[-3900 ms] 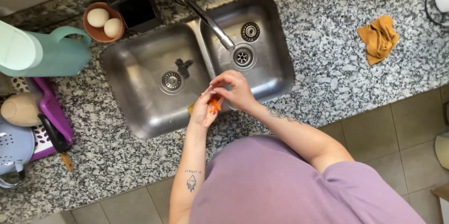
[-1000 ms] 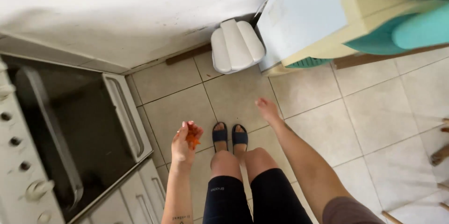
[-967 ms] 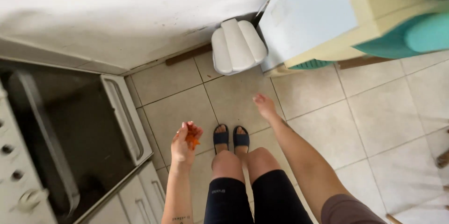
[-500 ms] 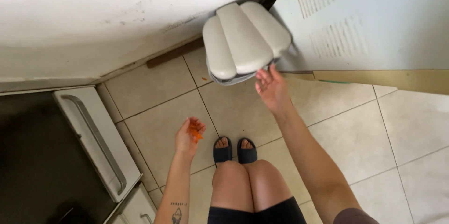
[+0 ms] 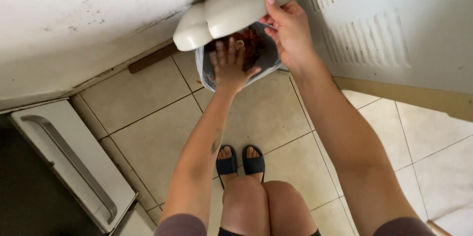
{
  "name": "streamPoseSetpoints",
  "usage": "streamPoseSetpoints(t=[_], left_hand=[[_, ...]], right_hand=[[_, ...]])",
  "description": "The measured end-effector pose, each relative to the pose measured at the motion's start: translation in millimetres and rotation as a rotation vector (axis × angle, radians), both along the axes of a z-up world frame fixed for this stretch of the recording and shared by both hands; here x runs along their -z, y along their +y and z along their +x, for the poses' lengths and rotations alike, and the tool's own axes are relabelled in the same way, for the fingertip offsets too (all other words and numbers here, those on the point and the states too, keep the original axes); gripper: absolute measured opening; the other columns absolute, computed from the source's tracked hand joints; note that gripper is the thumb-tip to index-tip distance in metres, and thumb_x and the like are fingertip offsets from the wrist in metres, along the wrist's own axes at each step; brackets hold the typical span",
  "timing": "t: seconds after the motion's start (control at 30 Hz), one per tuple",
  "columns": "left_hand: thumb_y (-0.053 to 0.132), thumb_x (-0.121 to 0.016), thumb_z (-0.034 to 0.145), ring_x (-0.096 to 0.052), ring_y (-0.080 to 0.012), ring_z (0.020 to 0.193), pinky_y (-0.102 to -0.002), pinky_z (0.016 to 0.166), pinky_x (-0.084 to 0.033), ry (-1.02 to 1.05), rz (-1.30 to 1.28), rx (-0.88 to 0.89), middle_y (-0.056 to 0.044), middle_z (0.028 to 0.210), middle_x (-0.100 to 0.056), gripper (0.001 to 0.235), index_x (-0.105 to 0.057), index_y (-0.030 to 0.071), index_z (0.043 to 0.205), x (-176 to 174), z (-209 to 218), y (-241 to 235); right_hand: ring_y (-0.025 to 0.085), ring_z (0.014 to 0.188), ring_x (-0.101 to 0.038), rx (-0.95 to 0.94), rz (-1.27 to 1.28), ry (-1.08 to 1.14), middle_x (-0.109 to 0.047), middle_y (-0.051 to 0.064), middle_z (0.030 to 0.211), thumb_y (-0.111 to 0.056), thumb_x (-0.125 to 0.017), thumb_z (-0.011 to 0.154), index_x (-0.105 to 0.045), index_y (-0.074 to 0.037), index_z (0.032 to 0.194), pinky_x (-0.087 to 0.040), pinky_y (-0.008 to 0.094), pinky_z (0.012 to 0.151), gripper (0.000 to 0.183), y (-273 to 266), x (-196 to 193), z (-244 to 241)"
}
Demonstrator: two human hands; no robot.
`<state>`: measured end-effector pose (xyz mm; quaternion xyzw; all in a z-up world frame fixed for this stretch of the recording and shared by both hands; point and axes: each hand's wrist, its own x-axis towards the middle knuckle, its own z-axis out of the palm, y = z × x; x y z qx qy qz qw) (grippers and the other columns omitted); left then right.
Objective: The person cleans a double-basin kitchen sink by hand. They remove and rinse the drain strainers, scrub the sink basins with a sponge, and wipe the faucet and surrounding areas with a cloth.
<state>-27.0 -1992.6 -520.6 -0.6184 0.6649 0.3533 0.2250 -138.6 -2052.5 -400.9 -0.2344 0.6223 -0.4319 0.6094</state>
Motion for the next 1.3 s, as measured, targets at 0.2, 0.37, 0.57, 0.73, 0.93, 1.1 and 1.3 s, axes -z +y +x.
streamPoseSetpoints(t=[0.2,0.37,0.57,0.73,0.93,1.1,1.3], left_hand=[[0.051,-0.040,0.091,-0.021,-0.0222,0.137,-0.043,0.113,-0.012,0.068,-0.237,-0.062,-0.002,0.150,-0.023,0.070,-0.017,0.014,0.146,60.5,-12.7,-27.5],[0.051,-0.045,0.090,-0.026,-0.0211,0.136,-0.041,0.111,-0.018,0.246,-0.116,-0.302,0.000,0.147,-0.029,0.065,-0.025,0.018,0.143,33.8,10.8,-7.9],[0.050,-0.051,0.088,-0.033,-0.0196,0.133,-0.039,0.109,-0.025,0.472,0.159,-0.575,0.002,0.143,-0.037,0.059,-0.035,0.023,0.139,35.2,17.3,20.2],[0.049,-0.056,0.087,-0.037,-0.0185,0.132,-0.038,0.108,-0.031,0.633,0.305,-0.791,0.003,0.140,-0.042,0.055,-0.044,0.027,0.136,1.3,44.7,55.2],[0.053,-0.031,0.096,-0.047,-0.0188,0.125,-0.033,0.103,-0.040,1.662,0.587,-1.331,-0.007,0.131,-0.054,0.060,-0.048,0.011,0.136,-207.2,94.3,172.0],[0.062,-0.027,0.091,-0.027,-0.0252,0.138,-0.036,0.111,-0.030,2.497,0.217,-1.240,-0.011,0.151,-0.024,0.077,-0.025,0.007,0.146,-423.0,124.2,250.1],[0.055,-0.028,0.094,-0.023,-0.0259,0.140,-0.035,0.114,-0.026,2.522,-0.270,-1.138,-0.013,0.153,-0.018,0.073,-0.022,0.004,0.146,-600.0,136.6,388.3]], right_hand=[[0.013,0.066,-0.067,-0.039,0.038,0.032,-0.060,0.001,0.071,-0.035,-0.072,0.082,-0.051,-0.011,0.090,-0.053,0.021,0.054,0.033,11.8,14.1,-9.4],[0.012,0.064,-0.064,-0.049,0.131,0.035,-0.058,0.001,0.072,-0.036,-0.069,0.084,-0.050,-0.011,0.093,-0.049,0.020,0.054,0.034,22.2,8.8,-7.9],[0.012,0.068,-0.063,-0.052,0.187,0.010,-0.053,-0.001,0.075,-0.033,-0.065,0.088,-0.049,-0.011,0.096,-0.049,0.020,0.056,0.029,37.5,-2.7,-4.5],[0.015,0.071,-0.063,0.004,0.227,-0.086,-0.050,0.001,0.077,-0.029,-0.066,0.088,-0.049,-0.010,0.097,-0.052,0.024,0.063,0.027,55.1,-20.3,-5.8],[0.014,0.102,-0.058,-0.134,0.249,-0.081,-0.055,0.003,0.122,-0.040,-0.055,0.095,-0.036,-0.008,0.133,-0.044,0.030,0.096,0.053,143.5,-31.7,-30.8],[0.019,0.076,-0.060,-0.594,0.459,0.008,-0.062,0.010,0.089,-0.029,-0.058,0.092,-0.053,-0.004,0.118,-0.050,0.033,0.074,0.037,283.6,-96.8,-24.2],[0.008,0.059,-0.061,-1.194,0.464,0.264,-0.071,0.004,0.078,-0.030,-0.061,0.086,-0.066,-0.014,0.096,-0.037,0.016,0.046,0.020,396.4,-208.1,21.3]])
